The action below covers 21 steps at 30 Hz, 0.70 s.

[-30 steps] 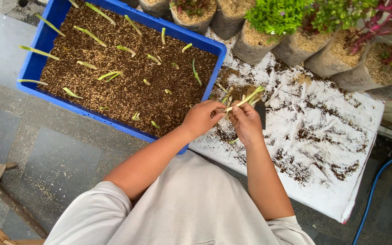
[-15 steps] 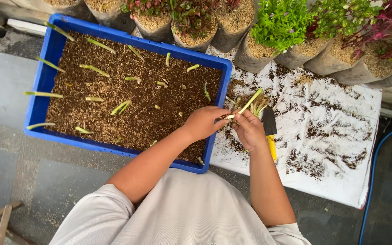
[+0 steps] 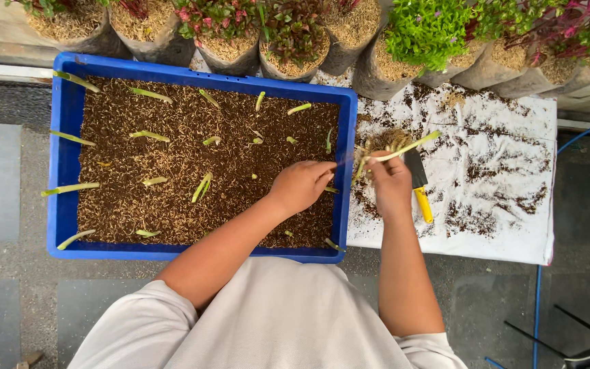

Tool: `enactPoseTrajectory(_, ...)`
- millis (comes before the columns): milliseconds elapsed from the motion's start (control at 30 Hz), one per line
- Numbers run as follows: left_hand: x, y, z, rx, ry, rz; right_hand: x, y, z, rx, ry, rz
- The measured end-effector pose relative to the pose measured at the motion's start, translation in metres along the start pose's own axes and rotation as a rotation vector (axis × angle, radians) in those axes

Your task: The person plants green onion starts into a soil-filled blue container by hand and using a small trowel to make holes, then pressing the soil around the roots.

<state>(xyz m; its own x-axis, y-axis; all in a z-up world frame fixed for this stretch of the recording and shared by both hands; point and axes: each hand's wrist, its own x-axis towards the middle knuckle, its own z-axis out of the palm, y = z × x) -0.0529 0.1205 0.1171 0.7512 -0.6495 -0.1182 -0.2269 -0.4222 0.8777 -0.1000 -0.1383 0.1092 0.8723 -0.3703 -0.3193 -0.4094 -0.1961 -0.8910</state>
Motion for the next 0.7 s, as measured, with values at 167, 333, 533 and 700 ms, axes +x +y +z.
enactPoseTrajectory(167, -0.028, -0.022, -0.015, -0.009, 0.062, -0.017, 0.021, -0.036, 0.012, -0.205, 0.047, -0.116)
enactPoseTrajectory(333, -0.056, -0.030, -0.035, -0.084, 0.100, -0.026, 0.096, -0.007, 0.036, -0.419, 0.017, -0.179)
enactPoseTrajectory(533, -0.045, -0.033, -0.038, -0.091, 0.189, -0.053, 0.156, 0.003, 0.061, -0.882, -0.167, -0.491)
enactPoseTrajectory(700, -0.037, -0.028, -0.039, -0.239, 0.246, -0.053, 0.223, 0.062, 0.069, -1.321, -0.221, -1.054)
